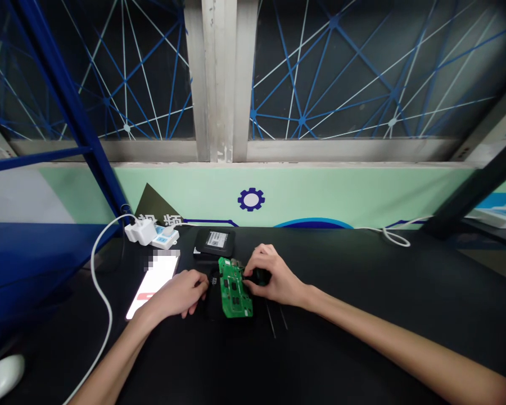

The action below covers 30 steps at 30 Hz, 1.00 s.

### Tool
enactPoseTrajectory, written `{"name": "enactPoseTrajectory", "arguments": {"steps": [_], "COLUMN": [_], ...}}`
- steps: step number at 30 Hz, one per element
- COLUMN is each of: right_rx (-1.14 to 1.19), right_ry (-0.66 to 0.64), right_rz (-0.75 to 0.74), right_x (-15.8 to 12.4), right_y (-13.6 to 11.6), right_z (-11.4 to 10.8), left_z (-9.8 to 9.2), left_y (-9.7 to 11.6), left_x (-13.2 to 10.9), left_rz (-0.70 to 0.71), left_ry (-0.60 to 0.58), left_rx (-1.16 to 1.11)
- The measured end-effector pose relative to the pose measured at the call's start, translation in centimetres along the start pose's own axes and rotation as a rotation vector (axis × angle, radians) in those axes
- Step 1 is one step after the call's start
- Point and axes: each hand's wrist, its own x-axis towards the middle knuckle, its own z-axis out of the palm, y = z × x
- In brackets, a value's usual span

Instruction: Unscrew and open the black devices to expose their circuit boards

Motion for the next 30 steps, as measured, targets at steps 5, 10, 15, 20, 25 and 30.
{"name": "enactPoseTrajectory", "arguments": {"steps": [5, 10, 15, 20, 25, 30], "right_rx": [0.144, 0.263, 0.330, 0.365, 0.376, 0.350], "right_ry": [0.197, 0.351, 0.406, 0.420, 0.409, 0.342], "right_rz": [0.108, 0.214, 0.278, 0.292, 0.262, 0.214], "right_x": [-0.6, -0.6, -0.7, -0.7, -0.7, -0.7], "right_y": [0.4, 0.7, 1.3, 1.2, 1.0, 0.9], "right_z": [0.8, 0.9, 1.0, 0.9, 0.9, 1.0], "left_z": [0.2, 0.2, 0.3, 0.4, 0.3, 0.3], "left_y": [0.0, 0.3, 0.5, 0.5, 0.6, 0.2], "left_x": [0.0, -0.1, -0.1, -0.1, -0.2, -0.1], "left_rz": [-0.011, -0.025, -0.052, -0.055, -0.036, -0.033], "left_ry": [0.003, 0.016, 0.042, 0.061, 0.063, 0.055], "left_rx": [-0.024, -0.037, 0.000, 0.026, 0.038, 0.032]}}
